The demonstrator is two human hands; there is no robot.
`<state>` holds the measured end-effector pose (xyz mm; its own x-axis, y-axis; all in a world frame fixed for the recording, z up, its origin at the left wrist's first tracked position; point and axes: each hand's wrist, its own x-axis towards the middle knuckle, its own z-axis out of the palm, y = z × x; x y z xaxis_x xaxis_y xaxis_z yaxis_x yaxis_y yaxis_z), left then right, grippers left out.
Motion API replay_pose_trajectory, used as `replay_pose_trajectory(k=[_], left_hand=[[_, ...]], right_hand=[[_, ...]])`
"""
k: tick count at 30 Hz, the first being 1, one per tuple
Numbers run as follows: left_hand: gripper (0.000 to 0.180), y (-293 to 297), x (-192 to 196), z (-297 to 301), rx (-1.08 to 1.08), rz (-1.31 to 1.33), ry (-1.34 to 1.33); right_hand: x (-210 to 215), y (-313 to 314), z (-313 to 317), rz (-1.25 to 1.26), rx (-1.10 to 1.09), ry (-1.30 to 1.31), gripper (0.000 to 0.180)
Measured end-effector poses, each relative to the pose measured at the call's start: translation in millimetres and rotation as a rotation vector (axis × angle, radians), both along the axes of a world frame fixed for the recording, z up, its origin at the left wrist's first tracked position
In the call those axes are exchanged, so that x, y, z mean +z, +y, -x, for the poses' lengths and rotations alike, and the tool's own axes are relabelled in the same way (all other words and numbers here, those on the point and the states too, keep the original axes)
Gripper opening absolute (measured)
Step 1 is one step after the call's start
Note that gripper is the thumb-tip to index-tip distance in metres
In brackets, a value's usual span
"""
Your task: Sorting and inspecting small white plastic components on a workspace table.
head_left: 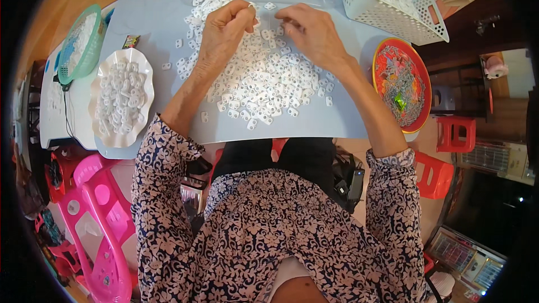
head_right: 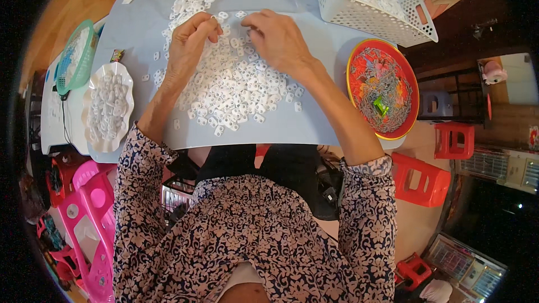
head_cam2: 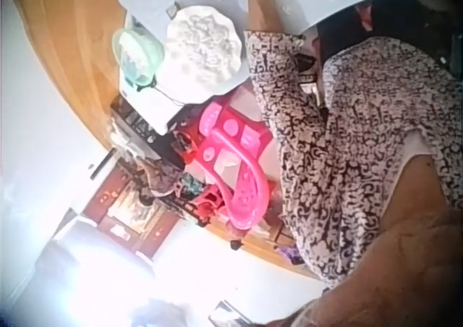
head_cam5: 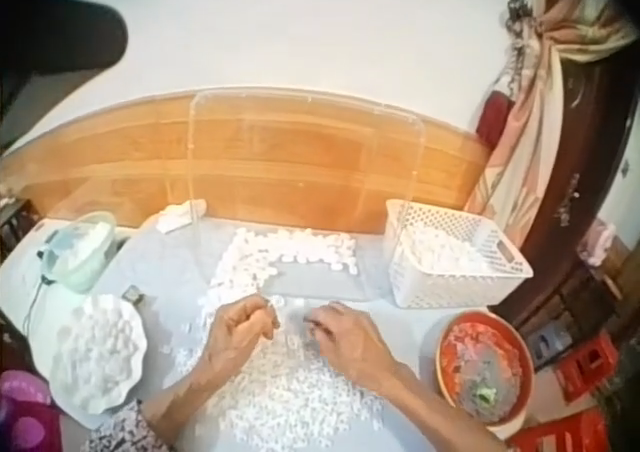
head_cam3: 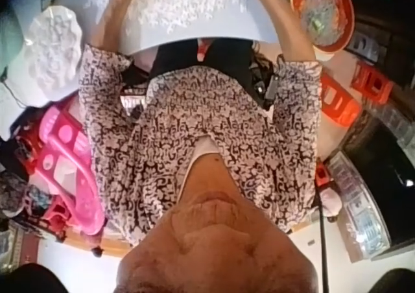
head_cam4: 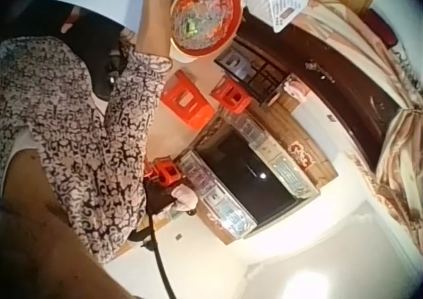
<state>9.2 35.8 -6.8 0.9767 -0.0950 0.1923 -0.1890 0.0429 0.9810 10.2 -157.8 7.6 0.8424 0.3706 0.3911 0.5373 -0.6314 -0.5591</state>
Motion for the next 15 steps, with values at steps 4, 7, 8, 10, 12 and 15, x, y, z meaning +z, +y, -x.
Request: replay_pose_trajectory(k=[4,7,8,10,12,15], left_hand=[[0.018,6,1,0,0.018,0.022,-0.042],[0.017,8,2,2,0.030,0.014,-0.042],[0.017,5,3,2,0.031,-0.003,-0.039],[0.017,1,4,5,0.031,-0.012,-0.034],[0.017,0,5,5,0.027,-0.025,-0.026],[0.018,1,7,6,0.049,-0.034,-0.014]], right_hand=[[-7,7,-3,0.206,0.161,-0.119,0.020],[-7,4,-5,0.177,0.155,-0.039,0.017],[-7,2,-9,0.179,0.154,-0.041,0.017],[-7,0,-24,0.110,0.094,-0.086,0.017],[-5,2,-35,0.116,0.074,-0.133,0.017],[-9,4,-45,0.130,0.085,-0.142,0.017]])
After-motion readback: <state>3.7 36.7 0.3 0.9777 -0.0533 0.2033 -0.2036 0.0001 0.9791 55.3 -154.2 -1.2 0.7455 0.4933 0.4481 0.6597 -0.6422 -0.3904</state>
